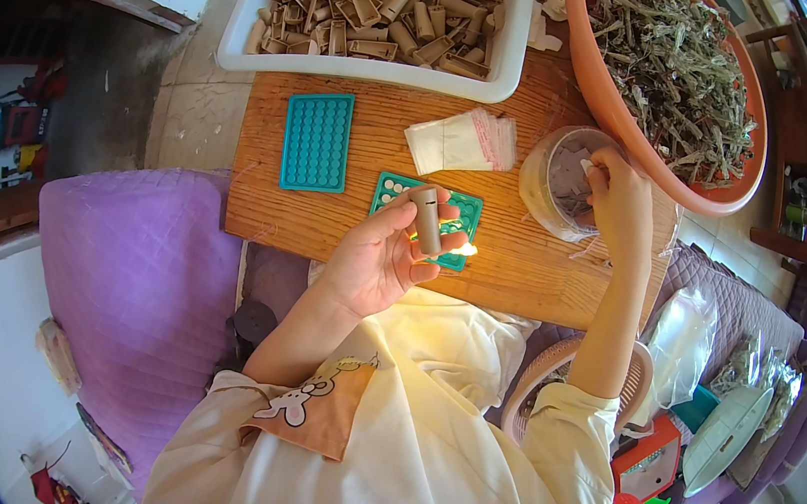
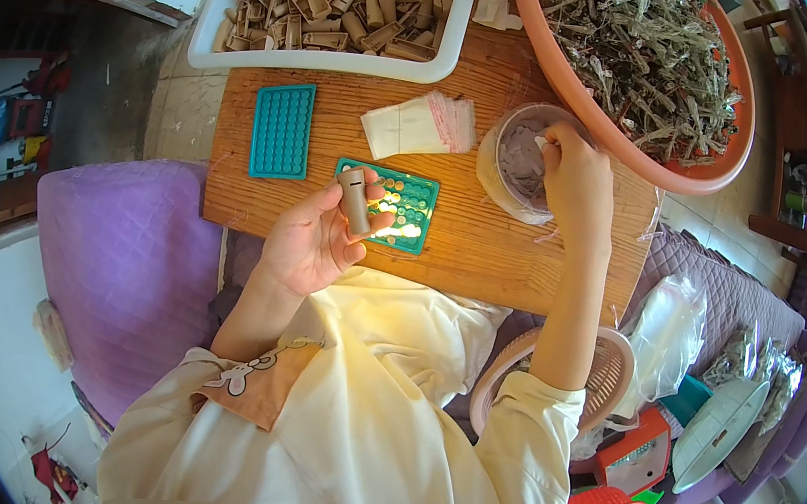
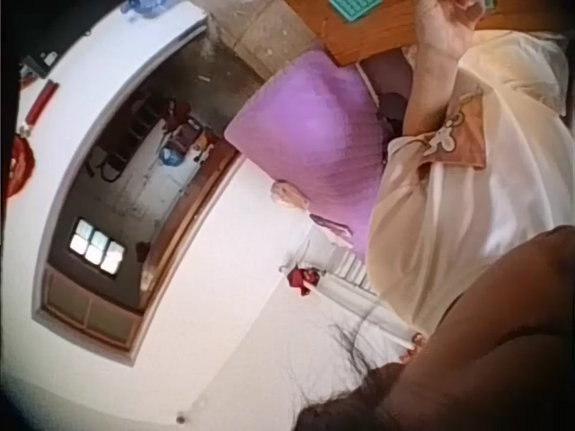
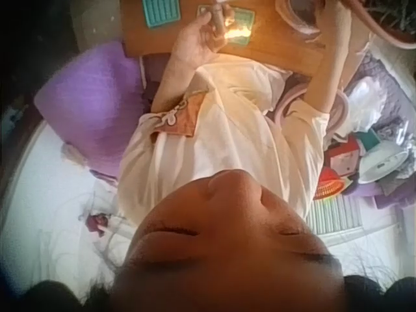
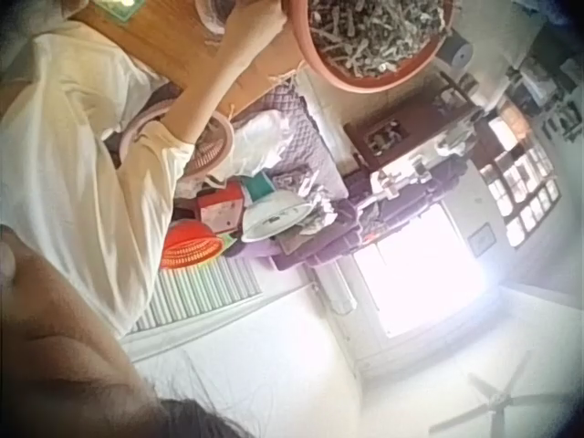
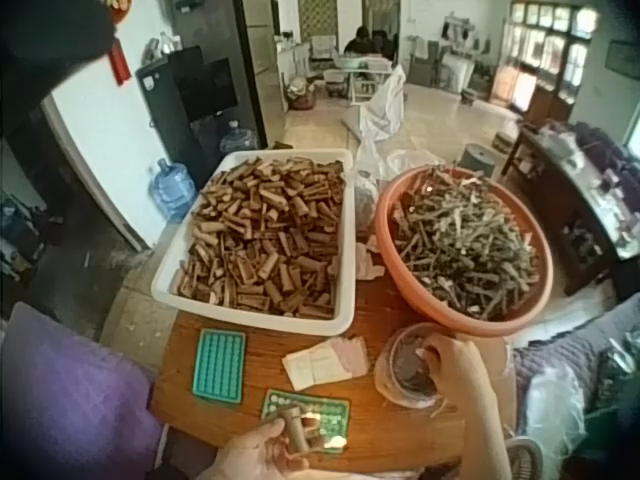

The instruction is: The person assembles small capsules into paper tubes by hand.

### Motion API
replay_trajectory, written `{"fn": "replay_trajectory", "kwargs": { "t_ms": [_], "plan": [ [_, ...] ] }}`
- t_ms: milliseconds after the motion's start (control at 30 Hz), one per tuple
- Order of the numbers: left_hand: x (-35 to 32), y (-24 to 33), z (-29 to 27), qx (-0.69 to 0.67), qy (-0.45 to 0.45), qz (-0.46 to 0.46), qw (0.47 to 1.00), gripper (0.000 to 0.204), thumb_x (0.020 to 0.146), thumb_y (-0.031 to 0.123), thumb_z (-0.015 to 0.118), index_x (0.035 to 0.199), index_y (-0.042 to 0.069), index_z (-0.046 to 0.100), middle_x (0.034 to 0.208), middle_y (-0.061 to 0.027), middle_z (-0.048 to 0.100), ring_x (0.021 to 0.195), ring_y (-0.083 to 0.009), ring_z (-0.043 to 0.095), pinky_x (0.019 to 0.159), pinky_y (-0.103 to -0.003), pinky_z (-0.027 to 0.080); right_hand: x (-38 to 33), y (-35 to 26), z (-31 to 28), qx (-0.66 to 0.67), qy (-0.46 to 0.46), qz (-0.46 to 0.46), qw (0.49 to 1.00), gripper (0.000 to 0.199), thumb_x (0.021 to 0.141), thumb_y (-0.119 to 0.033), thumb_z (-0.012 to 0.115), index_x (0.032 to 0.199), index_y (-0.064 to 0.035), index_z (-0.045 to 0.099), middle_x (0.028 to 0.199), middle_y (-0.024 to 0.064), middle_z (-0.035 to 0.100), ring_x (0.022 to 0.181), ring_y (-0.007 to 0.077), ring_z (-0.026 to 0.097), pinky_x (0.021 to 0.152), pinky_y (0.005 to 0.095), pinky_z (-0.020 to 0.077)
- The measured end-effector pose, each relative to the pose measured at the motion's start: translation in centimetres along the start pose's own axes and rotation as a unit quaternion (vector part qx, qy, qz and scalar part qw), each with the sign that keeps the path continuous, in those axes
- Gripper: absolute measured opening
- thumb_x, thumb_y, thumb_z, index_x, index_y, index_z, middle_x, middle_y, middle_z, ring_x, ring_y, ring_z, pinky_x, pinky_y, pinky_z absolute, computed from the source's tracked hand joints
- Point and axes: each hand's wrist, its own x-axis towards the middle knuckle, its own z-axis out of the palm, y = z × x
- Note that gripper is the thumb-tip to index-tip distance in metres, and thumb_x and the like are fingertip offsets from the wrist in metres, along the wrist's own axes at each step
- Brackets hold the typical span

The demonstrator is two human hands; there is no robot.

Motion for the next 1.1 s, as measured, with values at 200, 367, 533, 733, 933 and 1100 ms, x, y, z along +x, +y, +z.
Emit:
{"fn": "replay_trajectory", "kwargs": {
  "t_ms": [200, 367, 533, 733, 933, 1100],
  "plan": [
    [-0.3, 0.0, 0.4, -0.007, 0.034, -0.013, 0.999, 0.032, 0.088, 0.024, 0.046, 0.112, 0.003, 0.045, 0.106, -0.0107, 0.054, 0.097, -0.0266, 0.056, 0.059, -0.029, 0.057, -1.3, -1.8, -0.3, 0.01, 0.041, 0.003, 0.999, 0.007, 0.077, -0.006, 0.053, 0.081, -0.0041, 0.058, 0.074, 0.0159, 0.057, 0.067, 0.0336, 0.056, 0.059, 0.0382, 0.0438],
    [-0.3, -0.1, 0.7, -0.014, 0.035, -0.014, 0.999, 0.032, 0.089, 0.025, 0.045, 0.112, 0.003, 0.045, 0.106, -0.0112, 0.054, 0.095, -0.0267, 0.057, 0.058, -0.028, 0.057, -1.8, -2.9, 0.6, 0.006, 0.104, -0.082, 0.991, 0.01, 0.077, -0.003, 0.052, 0.083, -0.0039, 0.06, 0.078, 0.0137, 0.055, 0.068, 0.0311, 0.054, 0.06, 0.0358, 0.0434],
    [-0.5, -0.3, 0.9, 0.006, 0.045, -0.026, 0.999, 0.035, 0.089, 0.026, 0.044, 0.115, 0.003, 0.041, 0.105, -0.0119, 0.054, 0.089, -0.027, 0.06, 0.053, -0.027, 0.056, -4.0, -7.2, 0.2, 0.144, 0.043, -0.124, 0.981, 0.018, 0.07, 0.005, 0.057, 0.084, -0.0046, 0.062, 0.075, 0.0103, 0.054, 0.066, 0.0239, 0.055, 0.057, 0.031, 0.0443],
    [-0.4, -1.0, 0.5, 0.16, -0.013, -0.012, 0.987, 0.04, 0.091, 0.03, 0.039, 0.121, 0.004, 0.035, 0.097, -0.0085, 0.057, 0.077, -0.023, 0.064, 0.044, -0.021, 0.051, -5.6, -10.5, 1.3, 0.221, 0.039, -0.279, 0.933, 0.018, 0.066, 0.006, 0.059, 0.081, -0.0045, 0.059, 0.074, 0.0078, 0.056, 0.063, 0.0226, 0.057, 0.052, 0.0306, 0.0461],
    [-0.8, -0.6, 0.5, 0.339, 0.001, -0.003, 0.941, 0.039, 0.09, 0.031, 0.041, 0.12, 0.005, 0.039, 0.087, -0.003, 0.055, 0.071, -0.018, 0.064, 0.041, -0.017, 0.043, -6.1, -10.4, 0.8, 0.203, -0.03, -0.284, 0.937, 0.019, 0.069, 0.003, 0.059, 0.083, -0.0045, 0.05, 0.071, 0.0073, 0.056, 0.057, 0.0228, 0.057, 0.047, 0.0305, 0.0447],
    [-1.1, -0.4, 0.7, 0.364, 0.019, -0.037, 0.93, 0.038, 0.09, 0.031, 0.042, 0.118, 0.006, 0.042, 0.096, -0.0064, 0.056, 0.07, -0.0156, 0.063, 0.043, -0.017, 0.044, -6.5, -10.2, 0.6, 0.173, -0.058, -0.294, 0.938, 0.017, 0.07, 0.003, 0.059, 0.082, -0.0045, 0.05, 0.068, 0.0071, 0.054, 0.056, 0.0227, 0.056, 0.046, 0.0312, 0.0442]
  ]
}}
